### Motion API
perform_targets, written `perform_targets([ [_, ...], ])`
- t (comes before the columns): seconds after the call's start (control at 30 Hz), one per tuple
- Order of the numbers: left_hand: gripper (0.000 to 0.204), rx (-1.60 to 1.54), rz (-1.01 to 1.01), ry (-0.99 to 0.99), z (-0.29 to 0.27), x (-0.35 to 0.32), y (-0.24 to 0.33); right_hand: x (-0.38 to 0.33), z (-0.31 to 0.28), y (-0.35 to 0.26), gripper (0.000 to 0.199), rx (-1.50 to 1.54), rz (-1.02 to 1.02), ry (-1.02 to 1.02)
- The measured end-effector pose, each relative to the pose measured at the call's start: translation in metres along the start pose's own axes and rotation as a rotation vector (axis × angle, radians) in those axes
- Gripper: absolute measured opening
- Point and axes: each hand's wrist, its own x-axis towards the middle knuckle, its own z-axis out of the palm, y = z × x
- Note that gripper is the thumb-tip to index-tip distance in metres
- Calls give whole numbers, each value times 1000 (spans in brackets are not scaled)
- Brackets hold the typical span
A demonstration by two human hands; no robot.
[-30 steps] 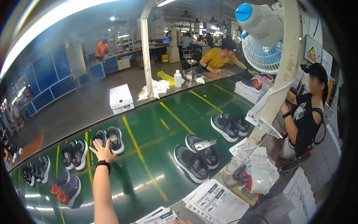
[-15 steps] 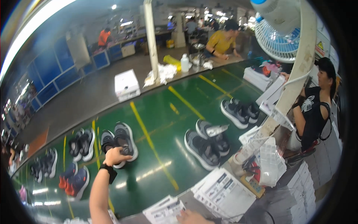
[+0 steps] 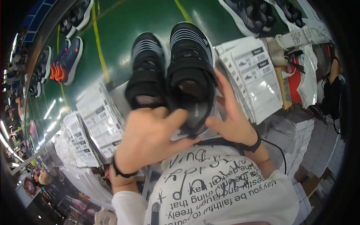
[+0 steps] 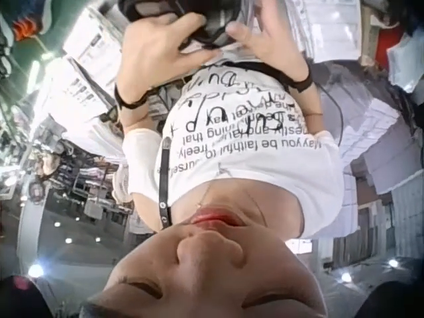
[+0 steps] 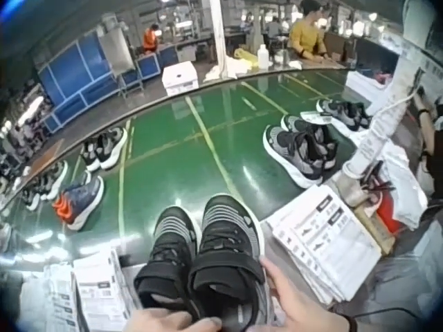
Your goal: Check shoe quality and match with corresponding labels.
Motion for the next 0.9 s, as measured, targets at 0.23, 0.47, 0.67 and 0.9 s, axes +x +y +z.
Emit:
perform_targets([
  [0.23,43,-254,-385,912,90,-68,-10,-20,-10,35,79,-160,148,138],
  [0.47,70,-795,-630,587,101,-66,-15,-13,5,26,70,-226,31,197],
  [0.67,65,-744,-649,533,107,-87,19,-54,3,21,67,-434,-19,180],
  [0.9,63,-275,-385,568,99,-88,-1,-35,-5,16,64,-753,-498,204],
])
